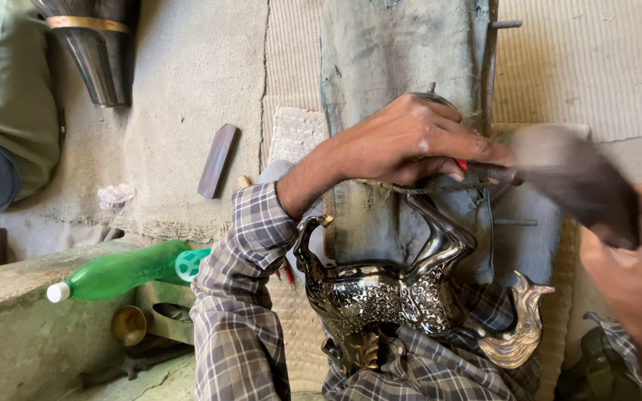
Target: The person holds a silver-colored metal object with a bird-shaped handle and repeatedly strikes a chisel against its surface using a hammer. The person rotates the object to access different areas and continues hammering the chisel to create or refine engraved patterns.
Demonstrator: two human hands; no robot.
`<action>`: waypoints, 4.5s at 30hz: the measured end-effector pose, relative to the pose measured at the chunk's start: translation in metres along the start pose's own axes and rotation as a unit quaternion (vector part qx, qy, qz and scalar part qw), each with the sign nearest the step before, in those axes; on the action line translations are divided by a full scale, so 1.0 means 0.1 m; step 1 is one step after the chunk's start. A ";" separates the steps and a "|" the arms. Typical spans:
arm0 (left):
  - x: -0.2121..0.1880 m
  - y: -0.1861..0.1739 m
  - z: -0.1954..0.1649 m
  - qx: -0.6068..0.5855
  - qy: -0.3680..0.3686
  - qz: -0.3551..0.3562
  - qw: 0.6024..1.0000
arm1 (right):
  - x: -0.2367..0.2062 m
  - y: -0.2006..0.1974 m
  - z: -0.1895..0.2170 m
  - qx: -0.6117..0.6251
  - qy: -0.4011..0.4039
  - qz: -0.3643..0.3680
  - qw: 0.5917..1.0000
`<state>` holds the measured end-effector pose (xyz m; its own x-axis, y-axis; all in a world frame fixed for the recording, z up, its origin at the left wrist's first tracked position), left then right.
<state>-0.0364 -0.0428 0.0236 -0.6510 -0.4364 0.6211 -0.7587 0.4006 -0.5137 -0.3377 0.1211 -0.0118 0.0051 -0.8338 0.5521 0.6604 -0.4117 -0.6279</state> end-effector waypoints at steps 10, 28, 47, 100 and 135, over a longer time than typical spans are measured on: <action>0.02 0.06 0.03 0.009 -0.002 -0.002 1.000 | 0.05 0.07 0.02 0.048 0.055 -0.026 0.997; 0.07 0.06 0.04 0.057 0.024 -0.007 0.998 | -0.12 0.04 -0.28 -0.109 -0.159 -0.008 0.981; 0.08 0.13 -0.03 0.104 -0.051 -0.049 0.992 | 0.19 0.05 -0.05 -0.030 0.027 0.020 0.999; -0.28 1.16 -0.19 0.372 -0.037 -0.217 0.902 | 0.05 -0.58 -0.75 -0.019 -0.140 0.000 0.990; -0.23 1.11 -0.24 0.382 -0.042 -0.225 0.895 | 0.41 -0.31 -0.60 -0.048 -0.179 -0.027 0.982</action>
<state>-0.1049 0.0313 -0.0333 -0.2504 -0.4864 0.8371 -0.7197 -0.4848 -0.4969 -0.4031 0.0772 -0.0026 0.2467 -0.6342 0.7327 0.5934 -0.4989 -0.6316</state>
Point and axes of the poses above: each hand's wrist, its own x-axis towards the middle knuckle, its own y-axis out of the palm, z = x × y, the point moved 3 cm from there along x, towards the middle knuckle, and after that the axes turned 15 degrees about -z, right-handed, at the moved point
